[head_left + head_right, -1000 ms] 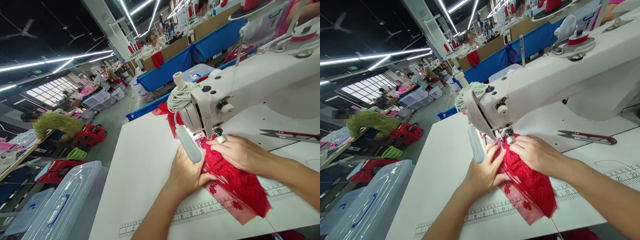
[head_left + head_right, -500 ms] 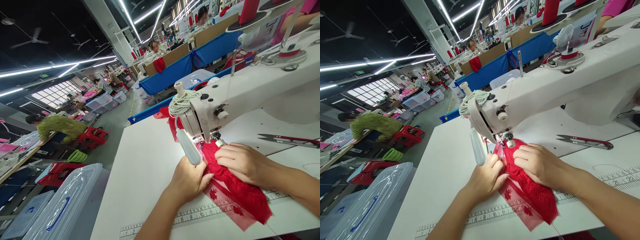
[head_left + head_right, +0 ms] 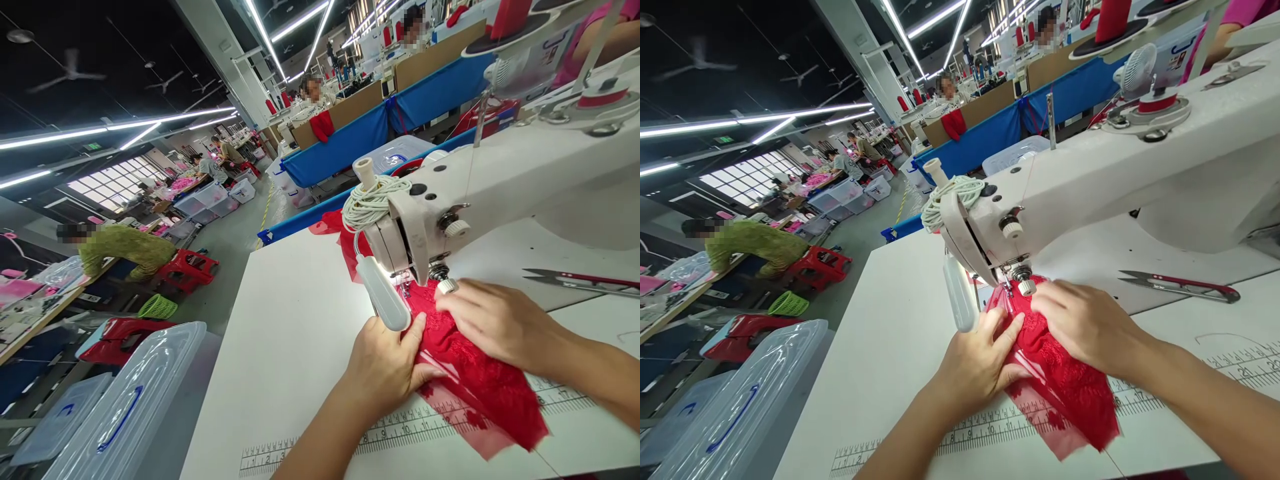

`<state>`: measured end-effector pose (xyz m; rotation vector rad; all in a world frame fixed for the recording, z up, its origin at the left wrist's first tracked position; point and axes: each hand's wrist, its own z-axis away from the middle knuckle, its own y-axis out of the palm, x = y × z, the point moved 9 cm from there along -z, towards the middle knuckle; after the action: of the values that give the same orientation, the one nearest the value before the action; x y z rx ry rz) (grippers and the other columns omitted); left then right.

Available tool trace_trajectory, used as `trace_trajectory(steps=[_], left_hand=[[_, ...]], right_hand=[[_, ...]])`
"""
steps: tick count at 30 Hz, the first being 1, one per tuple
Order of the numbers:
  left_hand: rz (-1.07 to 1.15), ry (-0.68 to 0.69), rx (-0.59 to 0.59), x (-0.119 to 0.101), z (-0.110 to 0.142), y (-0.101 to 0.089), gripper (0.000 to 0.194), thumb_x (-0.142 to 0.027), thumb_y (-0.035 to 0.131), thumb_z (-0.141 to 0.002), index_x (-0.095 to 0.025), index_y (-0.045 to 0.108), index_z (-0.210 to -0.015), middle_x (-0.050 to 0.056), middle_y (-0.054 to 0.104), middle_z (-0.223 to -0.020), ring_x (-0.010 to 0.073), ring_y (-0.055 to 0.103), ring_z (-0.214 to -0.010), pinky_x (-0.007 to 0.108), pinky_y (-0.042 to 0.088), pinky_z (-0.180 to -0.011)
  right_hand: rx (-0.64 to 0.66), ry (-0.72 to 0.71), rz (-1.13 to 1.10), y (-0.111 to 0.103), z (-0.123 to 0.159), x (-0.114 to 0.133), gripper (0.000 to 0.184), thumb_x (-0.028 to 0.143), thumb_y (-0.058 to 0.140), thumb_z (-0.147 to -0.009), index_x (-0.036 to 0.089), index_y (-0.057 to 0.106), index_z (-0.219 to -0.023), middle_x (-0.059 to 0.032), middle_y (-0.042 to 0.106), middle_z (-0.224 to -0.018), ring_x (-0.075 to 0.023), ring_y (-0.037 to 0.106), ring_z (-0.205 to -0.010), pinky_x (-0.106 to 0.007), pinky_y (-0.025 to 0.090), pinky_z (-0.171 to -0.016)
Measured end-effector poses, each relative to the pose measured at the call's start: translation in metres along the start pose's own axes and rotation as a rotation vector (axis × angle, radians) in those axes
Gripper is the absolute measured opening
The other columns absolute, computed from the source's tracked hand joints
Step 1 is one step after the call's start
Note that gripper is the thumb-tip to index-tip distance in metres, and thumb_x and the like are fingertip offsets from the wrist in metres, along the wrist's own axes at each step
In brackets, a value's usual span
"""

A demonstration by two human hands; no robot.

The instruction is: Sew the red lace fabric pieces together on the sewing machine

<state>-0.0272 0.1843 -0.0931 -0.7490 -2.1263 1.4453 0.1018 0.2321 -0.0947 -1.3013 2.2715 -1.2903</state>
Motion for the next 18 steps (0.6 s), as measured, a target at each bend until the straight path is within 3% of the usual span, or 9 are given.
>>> trace_trajectory(steps=[2, 4, 6, 9, 12, 15, 18], left_hand=[[-0.030, -0.001, -0.019, -0.001, 0.001, -0.001, 0.075, -0.069, 0.026, -0.104, -0.010, 0.064, -0.134, 0.020, 0.070, -0.113, 0.0258, 0.066, -0.084, 0.035, 0.053, -0.065], [-0.047, 0.003, -0.041, -0.004, 0.000, -0.004, 0.072, -0.068, 0.030, -0.104, -0.011, 0.065, -0.132, 0.020, 0.070, -0.117, 0.0255, 0.066, -0.084, 0.034, 0.052, -0.064], [-0.061, 0.005, -0.078, -0.007, -0.001, -0.008, 0.067, -0.064, 0.033, -0.105, -0.010, 0.066, -0.129, 0.020, 0.071, -0.114, 0.0250, 0.065, -0.083, 0.033, 0.050, -0.063], [-0.054, -0.012, -0.108, -0.008, -0.004, -0.011, 0.057, -0.055, 0.037, -0.108, -0.009, 0.069, -0.114, 0.015, 0.070, -0.097, 0.0239, 0.062, -0.078, 0.034, 0.049, -0.065], [0.022, -0.038, -0.076, -0.002, -0.005, -0.008, 0.047, -0.050, 0.042, -0.107, -0.015, 0.066, -0.088, 0.009, 0.063, -0.082, 0.0230, 0.058, -0.076, 0.036, 0.049, -0.070], [0.154, -0.009, 0.000, 0.003, -0.005, 0.000, 0.042, -0.048, 0.045, -0.106, -0.017, 0.060, -0.083, 0.007, 0.060, -0.082, 0.0214, 0.057, -0.077, 0.035, 0.050, -0.072], [0.236, 0.018, 0.052, 0.008, -0.005, 0.005, 0.038, -0.043, 0.044, -0.106, -0.018, 0.057, -0.080, 0.005, 0.058, -0.080, 0.0195, 0.054, -0.075, 0.033, 0.048, -0.070]], right_hand=[[-0.067, 0.194, 0.117, -0.007, 0.001, -0.022, 0.021, 0.035, 0.047, -0.100, 0.023, 0.064, -0.101, -0.0107, 0.069, -0.101, -0.0265, 0.065, -0.084, -0.036, 0.046, -0.061], [-0.036, 0.319, 0.130, -0.005, 0.003, -0.036, 0.031, 0.053, 0.052, -0.095, 0.024, 0.062, -0.090, -0.0111, 0.069, -0.097, -0.0291, 0.067, -0.082, -0.038, 0.048, -0.059], [0.053, 0.355, -0.007, 0.005, 0.002, -0.039, 0.032, 0.052, 0.052, -0.093, 0.025, 0.056, -0.077, -0.0093, 0.069, -0.095, -0.0261, 0.067, -0.078, -0.037, 0.050, -0.060], [0.087, 0.443, -0.286, 0.015, -0.001, -0.037, 0.029, 0.044, 0.050, -0.095, 0.025, 0.052, -0.073, -0.0059, 0.070, -0.089, -0.0211, 0.066, -0.071, -0.035, 0.052, -0.063], [0.130, 0.620, -0.585, 0.030, 0.003, -0.041, 0.030, 0.049, 0.051, -0.096, 0.025, 0.050, -0.077, -0.0010, 0.066, -0.070, -0.0194, 0.061, -0.062, -0.034, 0.050, -0.058], [0.149, 0.704, -0.905, 0.046, 0.006, -0.042, 0.026, 0.050, 0.056, -0.093, 0.025, 0.053, -0.092, -0.0029, 0.072, -0.078, -0.0217, 0.067, -0.067, -0.035, 0.053, -0.060], [0.086, 0.752, -0.796, 0.042, 0.010, -0.052, 0.027, 0.046, 0.061, -0.086, 0.026, 0.050, -0.099, -0.0022, 0.073, -0.081, -0.0237, 0.070, -0.071, -0.035, 0.054, -0.062]])
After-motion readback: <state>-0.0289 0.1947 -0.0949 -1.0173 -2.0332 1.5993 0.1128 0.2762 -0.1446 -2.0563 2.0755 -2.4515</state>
